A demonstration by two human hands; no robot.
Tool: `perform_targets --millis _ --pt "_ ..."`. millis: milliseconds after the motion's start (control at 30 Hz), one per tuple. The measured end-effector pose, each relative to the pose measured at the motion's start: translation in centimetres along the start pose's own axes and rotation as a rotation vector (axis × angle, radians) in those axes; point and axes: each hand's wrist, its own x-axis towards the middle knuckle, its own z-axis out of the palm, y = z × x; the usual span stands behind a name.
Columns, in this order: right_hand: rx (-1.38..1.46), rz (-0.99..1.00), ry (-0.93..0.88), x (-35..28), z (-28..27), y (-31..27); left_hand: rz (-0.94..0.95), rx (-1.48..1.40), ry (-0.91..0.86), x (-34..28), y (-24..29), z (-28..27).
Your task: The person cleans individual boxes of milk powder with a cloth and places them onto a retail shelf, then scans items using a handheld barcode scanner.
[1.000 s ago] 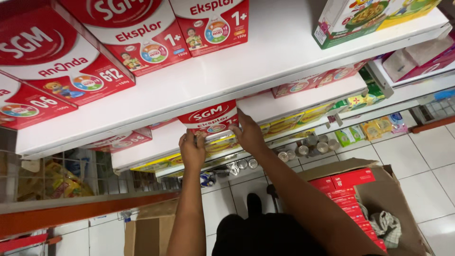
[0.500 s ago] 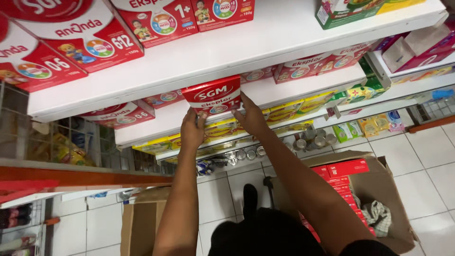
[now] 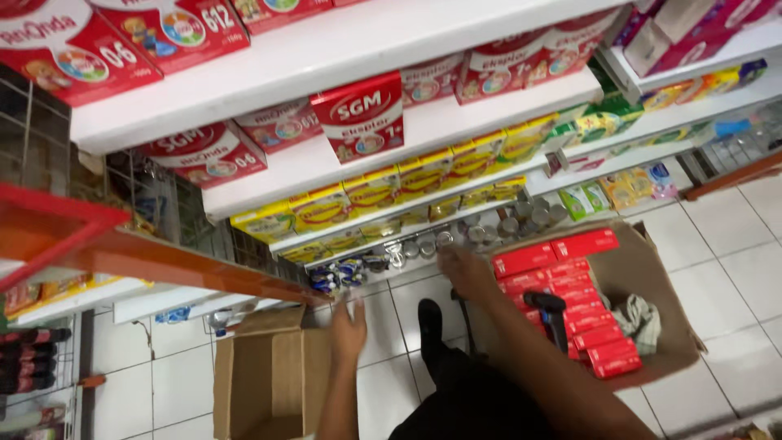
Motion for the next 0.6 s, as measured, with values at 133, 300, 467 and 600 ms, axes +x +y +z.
perform_targets --millis 133,300,467,600 --pt "0.032 0.128 -0.135 -13.7 2.0 5.0 -0.470 0.386 -0.486 -16.4 -13.2 2.6" --pt "0.173 0.297 -0.209 -24.4 1.1 6.7 -0.778 0.169 -0.725 -29.7 -17.7 1.9" --pt "0.039 0.344 -0.117 -26.4 -2.1 6.4 -0.604 0.100 -0.840 -31.8 -16.1 2.7" --pt "0.183 0.451 -0.079 -27.7 -3.5 8.1 -0.541 -0.198 -0.665 -26.5 -12.8 5.4"
